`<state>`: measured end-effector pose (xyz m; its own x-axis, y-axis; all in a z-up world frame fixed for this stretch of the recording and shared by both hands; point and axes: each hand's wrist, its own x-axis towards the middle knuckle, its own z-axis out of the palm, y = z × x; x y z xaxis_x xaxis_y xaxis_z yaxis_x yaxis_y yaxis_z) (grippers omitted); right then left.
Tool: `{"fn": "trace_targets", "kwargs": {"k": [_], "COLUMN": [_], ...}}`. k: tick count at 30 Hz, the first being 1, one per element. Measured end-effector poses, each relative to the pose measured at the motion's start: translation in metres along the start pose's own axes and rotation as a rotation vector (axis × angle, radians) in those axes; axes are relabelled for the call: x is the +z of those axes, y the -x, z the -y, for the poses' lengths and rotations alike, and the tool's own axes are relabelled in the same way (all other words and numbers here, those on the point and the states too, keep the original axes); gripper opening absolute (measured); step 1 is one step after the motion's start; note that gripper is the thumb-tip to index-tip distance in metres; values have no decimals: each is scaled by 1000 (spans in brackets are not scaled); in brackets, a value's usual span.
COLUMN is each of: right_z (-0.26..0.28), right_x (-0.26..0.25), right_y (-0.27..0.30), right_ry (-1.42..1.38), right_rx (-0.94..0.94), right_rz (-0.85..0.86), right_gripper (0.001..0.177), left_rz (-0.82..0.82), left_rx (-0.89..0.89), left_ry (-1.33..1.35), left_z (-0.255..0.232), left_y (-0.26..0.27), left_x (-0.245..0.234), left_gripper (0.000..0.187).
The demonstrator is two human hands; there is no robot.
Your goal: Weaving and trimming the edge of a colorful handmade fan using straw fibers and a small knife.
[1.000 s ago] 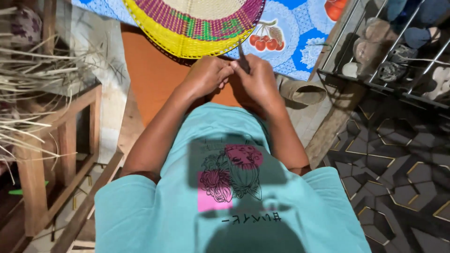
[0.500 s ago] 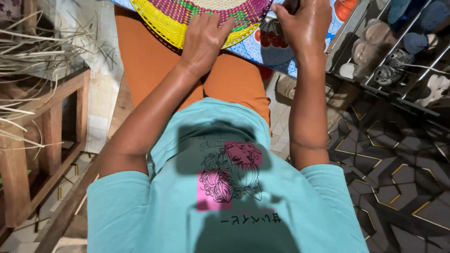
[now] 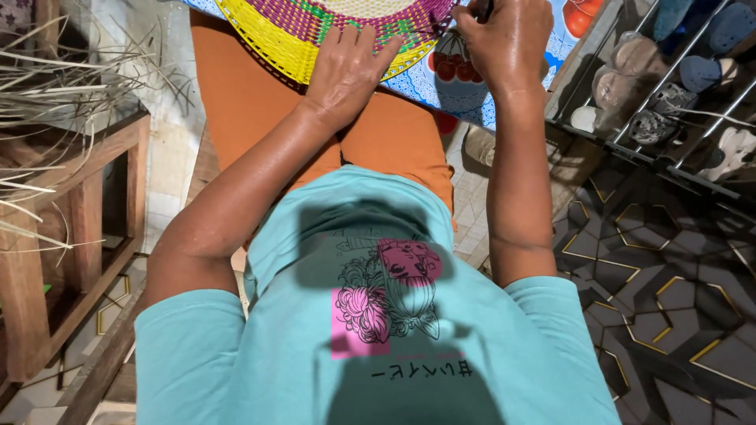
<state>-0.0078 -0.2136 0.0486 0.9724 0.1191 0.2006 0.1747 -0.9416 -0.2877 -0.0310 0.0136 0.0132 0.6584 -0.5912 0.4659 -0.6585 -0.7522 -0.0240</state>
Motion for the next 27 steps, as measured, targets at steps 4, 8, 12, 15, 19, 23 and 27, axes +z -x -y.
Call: {"fn": "trace_targets", "kwargs": {"k": [4, 8, 12, 15, 19, 23, 27], "right_z": [-1, -32, -50, -43, -17, -10, -19], "right_x": [1, 19, 42, 39, 12, 11, 23], "right_y": [-2, -2, 2, 1, -3, -3, -2], "right_ry": [-72, -50, -199, -174, -308, -653, -565], "right_rx": [66, 94, 177, 205, 218, 265, 238], "right_rz": [71, 164, 238, 252, 250, 274, 309], "right_gripper": [27, 32, 39, 37, 27, 28, 30], "left_rz": [52, 63, 63, 45, -19, -27, -29], "left_rx": [2, -2, -3, -5, 27, 9, 17], "left_ry": [-37, -52, -78, -30, 47, 89, 71], "left_z": [-2, -4, -4, -2, 3, 4, 3], "left_y": [3, 1, 0, 0, 3, 2, 2], "left_x": [3, 2, 2, 0, 1, -1, -2], "left_gripper": [25, 26, 20, 20, 18, 12, 11]}}
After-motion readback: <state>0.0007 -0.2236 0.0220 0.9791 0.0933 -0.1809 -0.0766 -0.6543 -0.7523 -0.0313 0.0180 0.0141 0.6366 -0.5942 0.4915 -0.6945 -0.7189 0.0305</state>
